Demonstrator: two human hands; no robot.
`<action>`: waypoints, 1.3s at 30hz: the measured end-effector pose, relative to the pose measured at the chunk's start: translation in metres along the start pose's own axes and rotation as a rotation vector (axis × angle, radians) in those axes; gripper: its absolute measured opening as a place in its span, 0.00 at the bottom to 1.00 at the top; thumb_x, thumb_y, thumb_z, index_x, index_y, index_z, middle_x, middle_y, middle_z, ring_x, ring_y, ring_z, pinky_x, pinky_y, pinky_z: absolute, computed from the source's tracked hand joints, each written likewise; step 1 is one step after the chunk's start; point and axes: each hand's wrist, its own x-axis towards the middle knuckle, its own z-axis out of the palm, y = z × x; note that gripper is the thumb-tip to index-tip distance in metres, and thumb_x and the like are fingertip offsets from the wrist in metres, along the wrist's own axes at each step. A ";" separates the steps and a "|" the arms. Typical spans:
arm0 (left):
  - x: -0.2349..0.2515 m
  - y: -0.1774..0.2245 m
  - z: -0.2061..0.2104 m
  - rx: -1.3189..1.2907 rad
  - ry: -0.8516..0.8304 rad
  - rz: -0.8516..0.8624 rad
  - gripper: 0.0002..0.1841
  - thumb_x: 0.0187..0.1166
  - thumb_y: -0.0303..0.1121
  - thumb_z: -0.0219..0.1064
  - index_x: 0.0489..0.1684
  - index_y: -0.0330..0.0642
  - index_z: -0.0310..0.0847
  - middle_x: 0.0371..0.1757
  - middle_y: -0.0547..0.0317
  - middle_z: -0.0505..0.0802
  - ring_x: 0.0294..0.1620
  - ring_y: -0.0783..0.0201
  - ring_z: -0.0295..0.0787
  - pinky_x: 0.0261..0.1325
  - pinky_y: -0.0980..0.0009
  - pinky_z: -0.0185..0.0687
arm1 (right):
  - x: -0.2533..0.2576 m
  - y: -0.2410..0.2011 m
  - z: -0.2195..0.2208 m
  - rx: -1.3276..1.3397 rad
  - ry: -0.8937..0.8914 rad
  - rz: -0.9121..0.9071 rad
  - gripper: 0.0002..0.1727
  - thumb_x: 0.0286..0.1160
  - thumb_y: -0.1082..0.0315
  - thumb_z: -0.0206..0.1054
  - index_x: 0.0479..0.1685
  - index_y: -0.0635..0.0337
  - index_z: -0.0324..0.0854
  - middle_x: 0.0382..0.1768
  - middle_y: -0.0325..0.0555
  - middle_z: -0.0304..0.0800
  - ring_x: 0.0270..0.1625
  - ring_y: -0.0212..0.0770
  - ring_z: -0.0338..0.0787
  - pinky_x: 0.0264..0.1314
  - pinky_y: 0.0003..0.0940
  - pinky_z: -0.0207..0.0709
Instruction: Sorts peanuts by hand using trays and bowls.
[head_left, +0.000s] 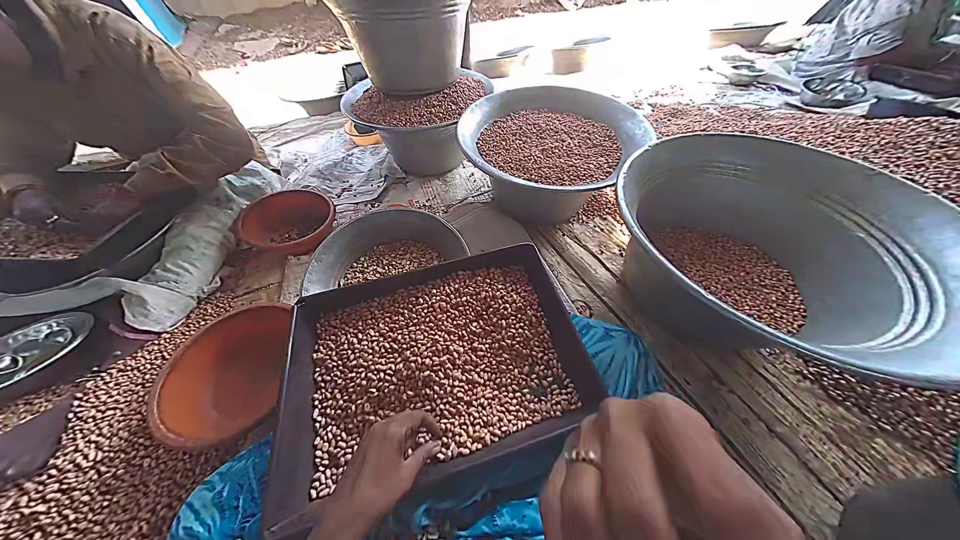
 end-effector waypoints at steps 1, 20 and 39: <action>-0.002 0.002 0.006 0.050 0.019 0.009 0.08 0.70 0.31 0.76 0.42 0.38 0.93 0.33 0.47 0.94 0.33 0.49 0.91 0.42 0.47 0.85 | -0.003 0.006 -0.015 -0.124 0.068 0.010 0.10 0.82 0.58 0.69 0.37 0.54 0.84 0.33 0.32 0.89 0.39 0.27 0.89 0.51 0.27 0.83; 0.029 -0.029 -0.034 0.472 -0.001 -0.427 0.24 0.75 0.28 0.73 0.71 0.31 0.81 0.69 0.34 0.86 0.69 0.33 0.84 0.69 0.37 0.78 | -0.035 0.093 -0.064 -1.393 0.257 1.829 0.28 0.79 0.70 0.66 0.78 0.66 0.68 0.59 0.67 0.88 0.65 0.67 0.88 0.62 0.63 0.79; 0.024 -0.016 -0.055 -0.463 0.371 -0.023 0.23 0.76 0.27 0.56 0.71 0.39 0.78 0.72 0.57 0.88 0.52 0.68 0.95 0.49 0.69 0.93 | -0.046 0.044 -0.123 -1.739 0.571 1.376 0.15 0.83 0.67 0.61 0.60 0.60 0.89 0.57 0.59 0.92 0.63 0.60 0.90 0.63 0.60 0.78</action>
